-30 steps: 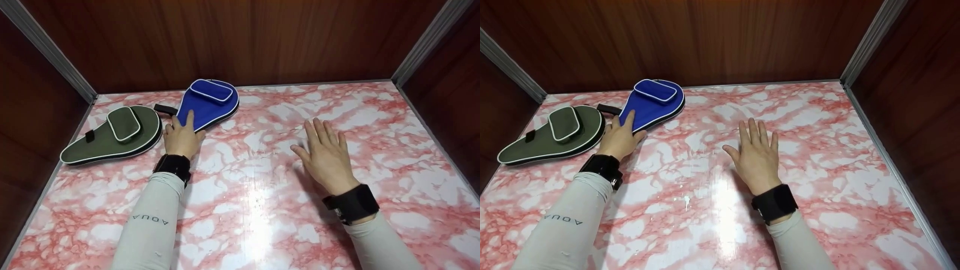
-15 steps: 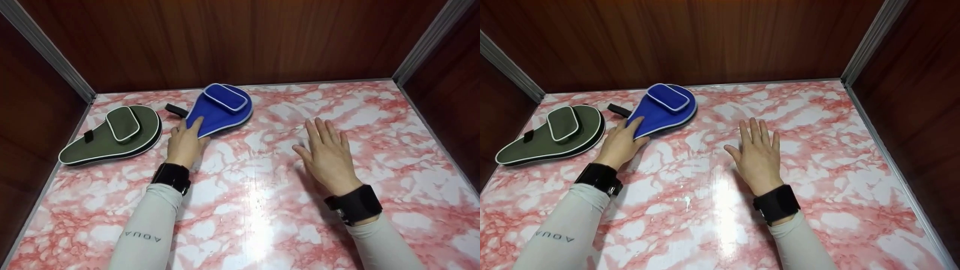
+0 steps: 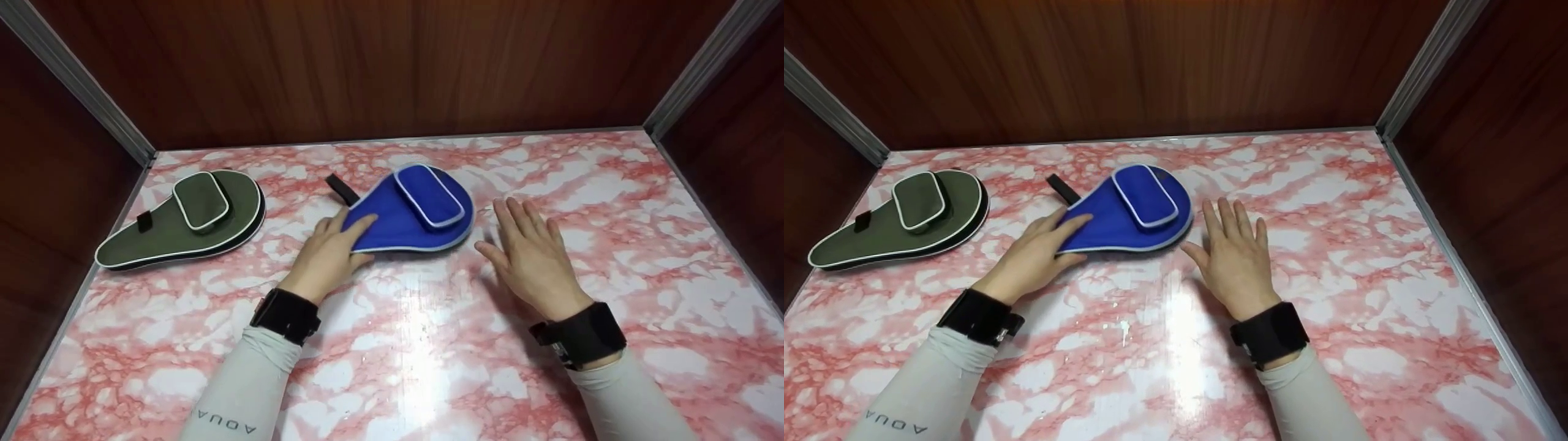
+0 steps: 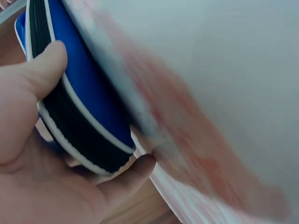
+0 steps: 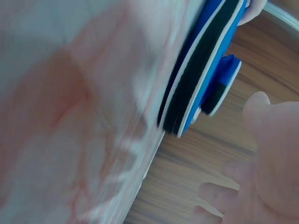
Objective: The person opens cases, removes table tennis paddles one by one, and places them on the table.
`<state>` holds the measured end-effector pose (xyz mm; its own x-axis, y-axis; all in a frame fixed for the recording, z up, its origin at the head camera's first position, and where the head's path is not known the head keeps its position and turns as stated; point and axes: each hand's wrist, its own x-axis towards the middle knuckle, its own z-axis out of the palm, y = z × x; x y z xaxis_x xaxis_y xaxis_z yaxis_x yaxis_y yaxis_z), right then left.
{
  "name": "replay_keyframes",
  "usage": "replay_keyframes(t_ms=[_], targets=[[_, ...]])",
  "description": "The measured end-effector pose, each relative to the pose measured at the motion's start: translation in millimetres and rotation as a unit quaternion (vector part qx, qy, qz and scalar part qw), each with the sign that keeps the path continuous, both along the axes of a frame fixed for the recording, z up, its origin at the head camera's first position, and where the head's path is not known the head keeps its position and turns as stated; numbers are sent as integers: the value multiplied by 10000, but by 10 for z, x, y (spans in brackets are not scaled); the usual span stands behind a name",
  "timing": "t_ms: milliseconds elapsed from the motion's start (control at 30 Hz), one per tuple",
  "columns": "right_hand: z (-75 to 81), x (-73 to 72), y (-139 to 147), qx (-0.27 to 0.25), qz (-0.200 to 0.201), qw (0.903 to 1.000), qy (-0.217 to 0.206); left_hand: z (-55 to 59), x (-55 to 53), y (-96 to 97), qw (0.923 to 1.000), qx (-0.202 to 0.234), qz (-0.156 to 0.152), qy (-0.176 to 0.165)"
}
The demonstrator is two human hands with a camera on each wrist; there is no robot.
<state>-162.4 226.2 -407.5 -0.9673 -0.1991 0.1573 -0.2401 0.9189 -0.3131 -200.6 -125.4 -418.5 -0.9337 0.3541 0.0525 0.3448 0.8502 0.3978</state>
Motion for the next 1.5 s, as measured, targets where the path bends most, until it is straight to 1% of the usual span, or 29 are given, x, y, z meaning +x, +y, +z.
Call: replay_keyframes(t_ms=[167, 333, 467, 600, 767, 900, 1033, 1233, 1367, 1500], targets=[[5, -15, -10, -34, 184, 9997, -156, 13, 98, 87, 9990, -26, -454, -13], [26, -18, -6, -359, 315, 9979, -426, 23, 154, 154, 9970, -102, -762, -15], [44, -18, -12, -537, 460, 9957, -595, 24, 172, 166, 9952, -152, -965, 26], [52, -13, -18, -536, 510, 9953, -621, 13, 177, 153, 9927, -93, -1187, 172], [56, -1, -17, -572, 541, 9946, -669, -5, 172, 140, 9873, 30, -1523, 460], [59, 11, -12, -649, 540, 9934, -778, -4, 175, 145, 9837, -18, -1724, 508], [60, 18, -11, -668, 509, 9930, -835, -1, 178, 155, 9815, -70, -1864, 431], [48, 18, -3, -629, 532, 9940, -723, -4, 171, 172, 9793, -104, -2008, 237], [39, 13, 5, -567, 574, 9941, -725, -2, 182, 181, 9802, -209, -1958, 232], [37, 12, 7, -446, 592, 9940, -809, 13, 197, 213, 9817, -359, -1828, 396]])
